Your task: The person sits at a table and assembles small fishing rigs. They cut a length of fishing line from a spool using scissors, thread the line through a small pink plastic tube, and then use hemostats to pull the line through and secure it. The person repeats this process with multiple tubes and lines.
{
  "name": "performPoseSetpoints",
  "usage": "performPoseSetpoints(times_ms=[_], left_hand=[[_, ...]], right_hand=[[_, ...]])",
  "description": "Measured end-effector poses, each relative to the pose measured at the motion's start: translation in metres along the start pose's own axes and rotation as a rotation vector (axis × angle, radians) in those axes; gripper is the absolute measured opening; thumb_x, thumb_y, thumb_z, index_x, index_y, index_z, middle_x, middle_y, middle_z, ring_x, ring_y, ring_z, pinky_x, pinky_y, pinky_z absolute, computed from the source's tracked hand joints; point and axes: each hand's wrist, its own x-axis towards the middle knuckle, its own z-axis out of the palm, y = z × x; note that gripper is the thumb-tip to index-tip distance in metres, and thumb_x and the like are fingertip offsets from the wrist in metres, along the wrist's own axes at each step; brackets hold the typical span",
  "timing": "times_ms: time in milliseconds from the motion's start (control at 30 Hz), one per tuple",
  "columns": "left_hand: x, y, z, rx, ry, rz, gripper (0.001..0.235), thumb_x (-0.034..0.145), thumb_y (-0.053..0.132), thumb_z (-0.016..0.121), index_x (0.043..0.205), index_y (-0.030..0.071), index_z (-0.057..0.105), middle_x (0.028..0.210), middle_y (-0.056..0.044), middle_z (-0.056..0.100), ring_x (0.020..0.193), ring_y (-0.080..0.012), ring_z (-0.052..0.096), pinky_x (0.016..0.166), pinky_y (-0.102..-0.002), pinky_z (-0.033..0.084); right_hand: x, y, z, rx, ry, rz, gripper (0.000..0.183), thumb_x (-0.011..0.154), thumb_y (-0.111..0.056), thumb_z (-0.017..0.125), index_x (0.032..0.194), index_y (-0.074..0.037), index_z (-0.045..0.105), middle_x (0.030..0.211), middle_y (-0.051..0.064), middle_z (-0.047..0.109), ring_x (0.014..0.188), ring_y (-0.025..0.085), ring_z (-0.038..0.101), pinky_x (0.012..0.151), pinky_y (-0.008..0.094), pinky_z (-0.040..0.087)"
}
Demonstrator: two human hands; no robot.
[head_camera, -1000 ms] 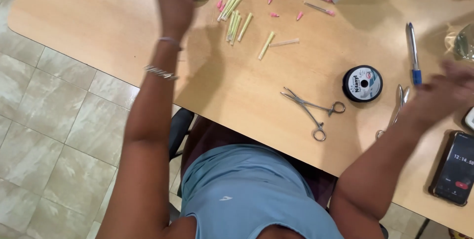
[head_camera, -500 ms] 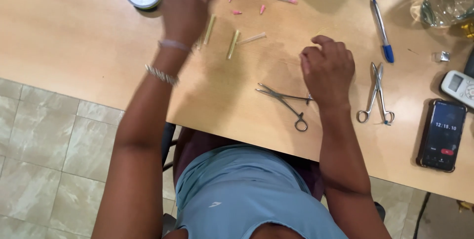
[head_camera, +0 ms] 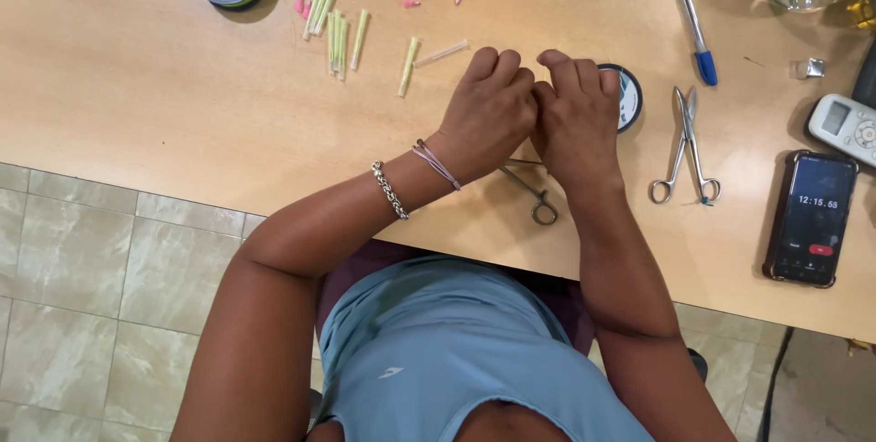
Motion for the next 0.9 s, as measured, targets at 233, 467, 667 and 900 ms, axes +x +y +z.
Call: performPoseSetpoints(times_ms=[233,467,667,900], left_hand=[[-0.007,0.002,0.007,0.028,-0.119,-0.054,0.006,0.07,0.006,0.069,0.067,0.002,0.067,0.071,-0.017,0.053,0.08,-0.035,0.046,0.077,-0.049,0.034],[-0.014,-0.022,0.022,-0.103,-0.223,-0.172,0.011,0.073,0.015,0.068,0.071,0.008,0.075,0.064,-0.012,0.063,0.069,-0.0327,0.057,0.067,-0.048,0.039],[-0.002,-0.052,0.012,-1.277,-0.404,-1.105,0.013,0.083,0.017,0.083,0.095,0.011,0.082,0.073,-0.003,0.076,0.065,-0.009,0.07,0.057,-0.022,0.055],[-0.012,-0.046,0.005,-1.972,-0.281,-1.511,0.029,0.078,0.007,0.089,0.102,-0.002,0.076,0.086,-0.016,0.079,0.075,-0.0234,0.08,0.065,-0.028,0.068]], right_hand=[[0.004,-0.001,-0.006,0.029,0.018,-0.005,0.018,0.095,-0.021,0.072,0.078,-0.016,0.068,0.117,0.003,0.062,0.098,0.024,0.056,0.075,0.037,0.033],[0.017,0.004,-0.032,-0.031,0.057,0.04,0.012,0.095,-0.028,0.073,0.101,-0.019,0.077,0.126,0.006,0.063,0.101,0.024,0.06,0.081,0.037,0.035],[0.012,0.01,-0.037,0.555,0.265,0.362,0.02,0.091,0.0,0.069,0.11,-0.006,0.07,0.107,0.008,0.062,0.081,0.024,0.054,0.074,0.036,0.046],[0.012,0.001,-0.022,1.402,-0.007,0.927,0.011,0.104,-0.004,0.058,0.11,0.002,0.066,0.093,0.016,0.069,0.07,0.011,0.06,0.056,0.021,0.049]])
